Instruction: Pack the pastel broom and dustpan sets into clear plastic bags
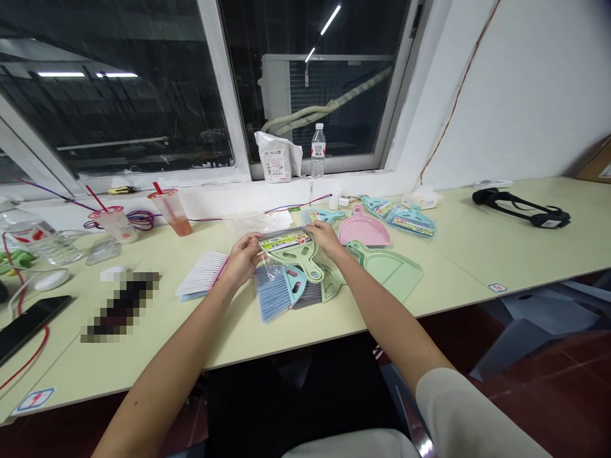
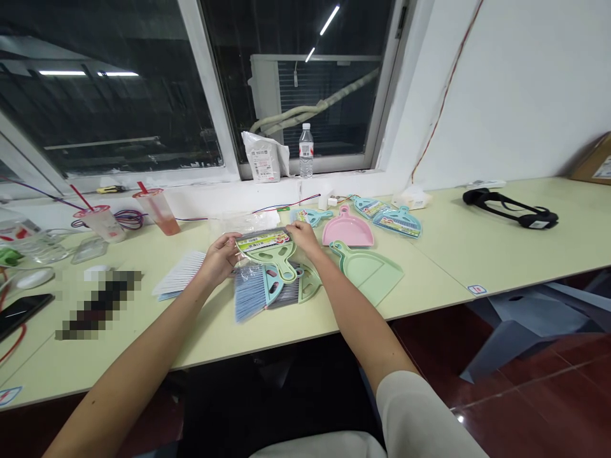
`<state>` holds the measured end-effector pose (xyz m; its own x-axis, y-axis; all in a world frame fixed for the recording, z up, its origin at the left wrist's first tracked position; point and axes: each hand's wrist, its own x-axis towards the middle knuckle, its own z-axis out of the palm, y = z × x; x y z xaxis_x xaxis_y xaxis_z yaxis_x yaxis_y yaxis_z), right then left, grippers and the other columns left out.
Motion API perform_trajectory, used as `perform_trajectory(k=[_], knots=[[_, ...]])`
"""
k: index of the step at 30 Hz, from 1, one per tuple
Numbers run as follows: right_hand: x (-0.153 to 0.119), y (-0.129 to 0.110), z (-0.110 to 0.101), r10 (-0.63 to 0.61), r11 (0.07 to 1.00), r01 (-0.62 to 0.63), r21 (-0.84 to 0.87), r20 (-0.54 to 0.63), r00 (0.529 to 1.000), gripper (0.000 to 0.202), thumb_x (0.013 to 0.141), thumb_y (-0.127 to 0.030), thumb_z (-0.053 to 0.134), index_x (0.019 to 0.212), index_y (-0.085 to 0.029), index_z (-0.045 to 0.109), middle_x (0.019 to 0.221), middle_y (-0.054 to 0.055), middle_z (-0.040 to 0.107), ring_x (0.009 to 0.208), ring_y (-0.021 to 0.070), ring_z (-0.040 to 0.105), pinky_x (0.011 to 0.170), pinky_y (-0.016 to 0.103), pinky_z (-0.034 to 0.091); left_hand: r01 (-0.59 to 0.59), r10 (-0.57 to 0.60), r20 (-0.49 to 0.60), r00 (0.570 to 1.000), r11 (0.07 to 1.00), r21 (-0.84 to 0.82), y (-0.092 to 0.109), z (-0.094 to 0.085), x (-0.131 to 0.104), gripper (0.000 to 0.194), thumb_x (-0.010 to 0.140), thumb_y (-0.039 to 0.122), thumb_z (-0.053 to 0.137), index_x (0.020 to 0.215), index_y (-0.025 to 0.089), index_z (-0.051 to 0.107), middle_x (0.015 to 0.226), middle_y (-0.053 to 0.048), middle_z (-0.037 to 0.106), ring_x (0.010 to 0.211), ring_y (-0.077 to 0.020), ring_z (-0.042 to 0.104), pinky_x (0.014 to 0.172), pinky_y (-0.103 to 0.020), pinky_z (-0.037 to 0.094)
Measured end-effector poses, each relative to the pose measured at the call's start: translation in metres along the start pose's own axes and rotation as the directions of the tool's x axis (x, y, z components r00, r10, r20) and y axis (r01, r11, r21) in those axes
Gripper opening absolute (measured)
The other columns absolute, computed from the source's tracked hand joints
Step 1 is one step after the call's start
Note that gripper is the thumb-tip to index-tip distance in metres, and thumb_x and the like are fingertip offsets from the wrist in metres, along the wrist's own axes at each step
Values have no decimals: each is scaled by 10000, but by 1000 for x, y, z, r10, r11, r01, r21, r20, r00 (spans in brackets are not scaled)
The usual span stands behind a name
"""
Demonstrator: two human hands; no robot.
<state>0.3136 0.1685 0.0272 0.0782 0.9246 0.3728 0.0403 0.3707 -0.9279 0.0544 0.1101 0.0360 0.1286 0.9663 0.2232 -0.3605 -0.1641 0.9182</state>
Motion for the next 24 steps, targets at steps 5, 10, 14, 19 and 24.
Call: perform_trajectory(k=[5, 10, 14, 19, 24], knots=[[-2, 0, 2, 247, 911, -274, 309, 123, 961, 330, 646, -369, 809, 628, -227, 511, 563, -45, 486, 536, 120, 435, 524, 255, 380, 8, -3, 79, 997, 999, -52, 4, 0, -2, 383, 758, 406, 888, 978, 198, 652, 720, 34, 577, 604, -79, 565, 651, -221, 579], [-2, -1, 5, 320, 803, -379, 461, 204, 925, 371, 642, -307, 853, 657, -225, 492, 533, -55, 501, 489, 113, 469, 501, 256, 424, -4, 9, 75, 997, 997, -72, 5, -1, -2, 366, 743, 398, 904, 909, 205, 640, 628, 78, 410, 531, -52, 437, 658, -214, 586], [0, 0, 6, 331, 786, -392, 478, 211, 920, 386, 673, -330, 867, 678, -226, 496, 544, -62, 521, 480, 111, 489, 507, 263, 438, -34, 39, 63, 997, 997, -74, 1, -2, 0, 340, 757, 399, 893, 883, 207, 643, 633, 75, 378, 533, -54, 392, 611, -192, 560], [-1, 3, 5, 314, 797, -386, 464, 228, 922, 364, 645, -318, 859, 674, -220, 510, 546, -67, 516, 482, 102, 477, 495, 250, 406, -28, 32, 57, 998, 997, -72, 0, -1, 0, 356, 754, 418, 889, 867, 207, 625, 616, 78, 365, 537, -63, 401, 602, -196, 548], [-4, 8, 7, 317, 785, -397, 475, 243, 917, 338, 632, -286, 834, 678, -214, 507, 578, -71, 520, 513, 97, 492, 520, 236, 411, -25, 28, 49, 998, 997, -74, 2, 0, -1, 378, 738, 426, 902, 884, 217, 623, 591, 89, 361, 530, -63, 414, 699, -242, 601]])
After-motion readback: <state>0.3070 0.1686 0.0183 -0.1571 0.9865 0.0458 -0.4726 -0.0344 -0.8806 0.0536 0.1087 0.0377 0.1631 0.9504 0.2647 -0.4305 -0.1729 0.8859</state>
